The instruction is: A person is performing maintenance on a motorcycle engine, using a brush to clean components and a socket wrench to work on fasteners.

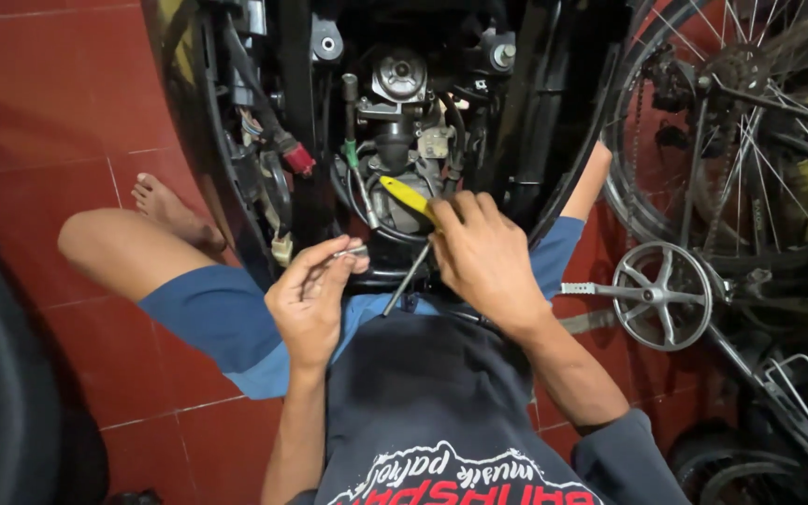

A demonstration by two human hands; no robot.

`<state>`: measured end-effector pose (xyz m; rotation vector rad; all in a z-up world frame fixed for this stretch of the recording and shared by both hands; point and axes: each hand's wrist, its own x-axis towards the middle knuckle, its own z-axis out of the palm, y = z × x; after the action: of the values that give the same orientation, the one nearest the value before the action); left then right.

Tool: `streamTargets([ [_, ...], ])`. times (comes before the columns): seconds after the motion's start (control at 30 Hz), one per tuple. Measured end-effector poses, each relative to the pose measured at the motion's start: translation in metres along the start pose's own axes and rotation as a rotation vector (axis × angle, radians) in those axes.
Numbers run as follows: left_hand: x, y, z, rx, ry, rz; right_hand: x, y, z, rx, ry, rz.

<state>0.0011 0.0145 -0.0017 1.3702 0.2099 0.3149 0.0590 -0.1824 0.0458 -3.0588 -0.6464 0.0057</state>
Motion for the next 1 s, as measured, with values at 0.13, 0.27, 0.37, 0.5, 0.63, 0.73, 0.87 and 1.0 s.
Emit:
streamTargets([
  [0.13,0.003,0.001,0.008,-0.074,-0.042,0.027,-0.001,-0.001,0.007,-0.034,0.083,-0.092],
  [0.27,0.007,0.008,0.015,-0.046,-0.024,0.049,-0.003,-0.002,-0.001,0.050,0.025,-0.068],
  [0.37,0.006,0.001,0.017,-0.175,-0.018,-0.098,-0.003,-0.001,0.001,0.107,0.012,-0.072],
  [0.5,0.003,-0.026,0.026,-0.439,0.011,-0.258,-0.001,0.001,0.000,0.148,0.039,-0.062],
  [0.63,0.011,-0.017,0.046,-0.567,-0.039,-0.398,0.008,-0.006,-0.017,0.575,0.296,0.013],
  [0.73,0.022,-0.005,0.072,-0.608,-0.088,-0.442,0.014,-0.002,-0.022,0.973,0.391,0.100],
  [0.87,0.038,0.008,0.096,-0.649,-0.134,-0.431,0.029,0.002,-0.024,1.184,0.418,0.096],
  [1.0,0.051,0.006,0.105,-0.645,-0.145,-0.394,0.041,0.001,-0.023,1.303,0.471,0.158],
])
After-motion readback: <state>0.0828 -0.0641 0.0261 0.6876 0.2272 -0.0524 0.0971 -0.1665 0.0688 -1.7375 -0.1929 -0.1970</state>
